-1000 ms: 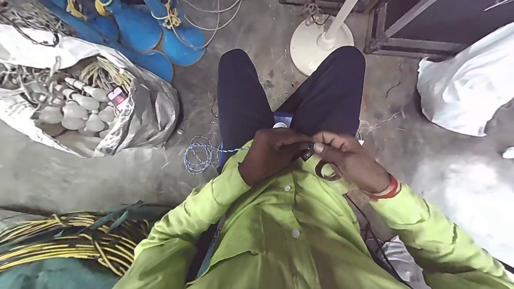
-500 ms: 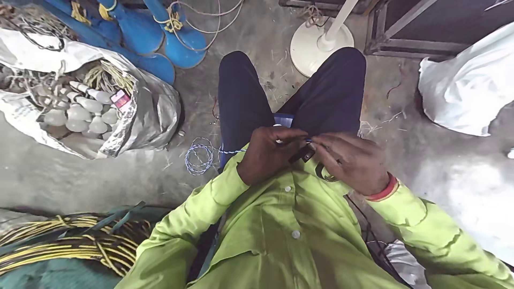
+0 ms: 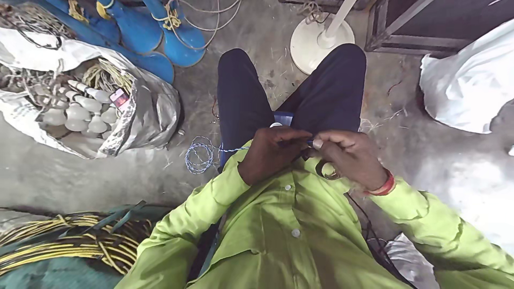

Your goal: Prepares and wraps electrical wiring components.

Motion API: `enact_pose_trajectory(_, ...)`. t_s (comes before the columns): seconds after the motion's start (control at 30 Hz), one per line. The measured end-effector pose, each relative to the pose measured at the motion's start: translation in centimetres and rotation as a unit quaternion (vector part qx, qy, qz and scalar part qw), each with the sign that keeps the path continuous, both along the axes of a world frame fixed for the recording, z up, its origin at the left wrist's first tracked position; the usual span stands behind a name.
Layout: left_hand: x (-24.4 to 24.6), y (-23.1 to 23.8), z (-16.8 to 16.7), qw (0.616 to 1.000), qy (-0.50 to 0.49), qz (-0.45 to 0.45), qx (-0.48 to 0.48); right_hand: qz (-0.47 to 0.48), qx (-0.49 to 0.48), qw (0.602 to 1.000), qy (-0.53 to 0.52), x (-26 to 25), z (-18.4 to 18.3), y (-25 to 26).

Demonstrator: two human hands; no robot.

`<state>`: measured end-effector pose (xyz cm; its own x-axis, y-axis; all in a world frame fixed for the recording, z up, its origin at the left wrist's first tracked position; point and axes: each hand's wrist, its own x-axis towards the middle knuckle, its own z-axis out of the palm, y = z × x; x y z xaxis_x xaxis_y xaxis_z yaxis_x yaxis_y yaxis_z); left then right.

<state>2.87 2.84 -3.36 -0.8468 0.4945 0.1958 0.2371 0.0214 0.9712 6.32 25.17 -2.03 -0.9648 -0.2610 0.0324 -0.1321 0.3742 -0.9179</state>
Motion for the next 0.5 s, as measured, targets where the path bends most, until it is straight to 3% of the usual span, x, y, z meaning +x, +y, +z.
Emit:
enact_pose_trajectory(0.13,0.4,0.0,0.4,1.0,-0.018,-0.01,0.004,-0.017,-0.18,0.944,-0.275,-0.6,0.7,0.0)
enact_pose_trajectory(0.23,0.4,0.1,0.4,1.0,-0.026,-0.011,0.003,-0.035,-0.187,0.914,-0.357,-1.0,1.0,-0.2)
enact_pose_trajectory(0.33,0.4,0.2,0.4,0.998,-0.057,-0.008,0.035,-0.025,-0.149,0.943,-0.297,-1.0,1.2,-0.4)
enact_pose_trajectory(0.5,0.3,-0.2,0.7,0.986,-0.148,-0.006,0.075,0.022,-0.031,0.998,-0.045,-0.4,0.9,0.3)
